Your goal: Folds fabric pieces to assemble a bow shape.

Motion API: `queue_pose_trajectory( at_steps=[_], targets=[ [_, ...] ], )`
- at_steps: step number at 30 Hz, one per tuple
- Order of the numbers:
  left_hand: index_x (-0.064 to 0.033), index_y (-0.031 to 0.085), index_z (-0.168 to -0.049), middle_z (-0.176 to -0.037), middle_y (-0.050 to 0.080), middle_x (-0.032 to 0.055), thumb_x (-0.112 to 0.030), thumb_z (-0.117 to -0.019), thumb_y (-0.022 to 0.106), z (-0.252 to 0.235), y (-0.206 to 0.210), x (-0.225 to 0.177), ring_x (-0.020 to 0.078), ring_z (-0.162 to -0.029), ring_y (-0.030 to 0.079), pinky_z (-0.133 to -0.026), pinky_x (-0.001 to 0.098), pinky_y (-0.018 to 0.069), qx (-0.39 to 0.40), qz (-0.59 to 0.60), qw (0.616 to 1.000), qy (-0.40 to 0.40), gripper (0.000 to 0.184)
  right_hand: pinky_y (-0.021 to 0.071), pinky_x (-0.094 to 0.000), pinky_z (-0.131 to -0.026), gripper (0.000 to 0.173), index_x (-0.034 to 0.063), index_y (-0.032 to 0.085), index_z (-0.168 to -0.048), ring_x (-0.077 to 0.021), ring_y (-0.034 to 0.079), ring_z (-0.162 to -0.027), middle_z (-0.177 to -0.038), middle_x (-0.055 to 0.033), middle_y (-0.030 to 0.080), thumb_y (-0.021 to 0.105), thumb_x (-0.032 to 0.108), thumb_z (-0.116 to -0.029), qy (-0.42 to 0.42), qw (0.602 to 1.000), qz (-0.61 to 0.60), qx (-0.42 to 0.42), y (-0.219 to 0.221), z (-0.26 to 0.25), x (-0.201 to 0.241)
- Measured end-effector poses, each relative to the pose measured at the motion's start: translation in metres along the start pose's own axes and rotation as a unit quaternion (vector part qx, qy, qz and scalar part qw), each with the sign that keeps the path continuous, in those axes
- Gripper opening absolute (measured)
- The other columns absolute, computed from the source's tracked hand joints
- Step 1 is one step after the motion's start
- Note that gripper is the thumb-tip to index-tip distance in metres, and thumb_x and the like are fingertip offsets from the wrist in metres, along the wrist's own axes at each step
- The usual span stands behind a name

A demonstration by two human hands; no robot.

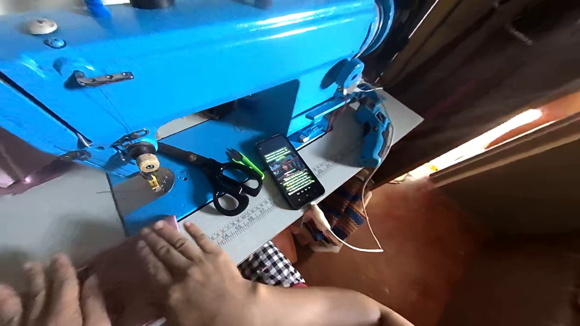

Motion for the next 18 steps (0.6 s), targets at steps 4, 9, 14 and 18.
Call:
queue_pose_trajectory(
  at_steps=[4,9,14,18],
  targets=[
    [-0.0055,0.042,-0.156,-0.161,0.039,0.0221,-0.038,-0.1042,0.041,-0.012,0.015,-0.023,0.0496,-0.150,0.028,-0.118,0.0712,0.0173,0.047,0.018,0.995,0.083,0.061,0.0330,-0.0447,-0.121,0.043,0.0032,0.061,-0.142,-0.0253,0.050,-0.143,-0.148,-0.0098,0.059,0.055,0.014,-0.1002,0.003,0.998,-0.067,-0.011,0.019,-0.025,0.009],
    [-0.0083,0.035,-0.160,-0.165,0.031,0.0196,-0.038,-0.1096,0.030,-0.016,0.022,-0.011,0.0459,-0.153,0.024,-0.121,0.0706,0.0124,0.066,0.049,0.996,0.030,0.059,0.0257,-0.0486,-0.124,0.055,0.0051,0.053,-0.150,-0.0224,0.043,-0.148,-0.156,-0.0067,0.050,0.051,0.035,-0.1042,0.012,0.994,-0.095,0.060,0.035,-0.022,-0.003],
    [-0.0002,0.034,-0.159,-0.163,0.030,0.0273,-0.040,-0.1100,0.032,-0.004,0.011,0.063,0.0514,-0.151,0.024,-0.120,0.0688,0.0169,0.031,0.006,0.999,-0.039,0.063,0.0268,-0.0503,-0.123,0.059,0.0042,0.051,-0.150,-0.0239,0.043,-0.148,-0.156,-0.0072,0.050,0.050,0.040,-0.1038,-0.005,0.996,-0.072,0.058,0.034,-0.021,-0.002],
    [-0.0025,0.032,-0.160,-0.165,0.029,0.0246,-0.042,-0.1104,0.029,0.001,-0.001,0.071,0.0515,-0.153,0.019,-0.118,0.0749,0.0082,0.018,0.011,0.999,-0.049,0.064,0.0274,-0.0530,-0.122,0.061,0.0042,0.048,-0.152,-0.0257,0.042,-0.148,-0.158,-0.0085,0.047,0.045,0.042,-0.1054,-0.005,0.995,-0.057,0.080,0.033,-0.022,-0.004]
  ],
)
Point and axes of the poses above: each hand's wrist, its own z-axis away from the middle knuckle, its own y-axis out of the palm, x = y × z, the point moved 6 cm from there along -z, towards the middle knuckle
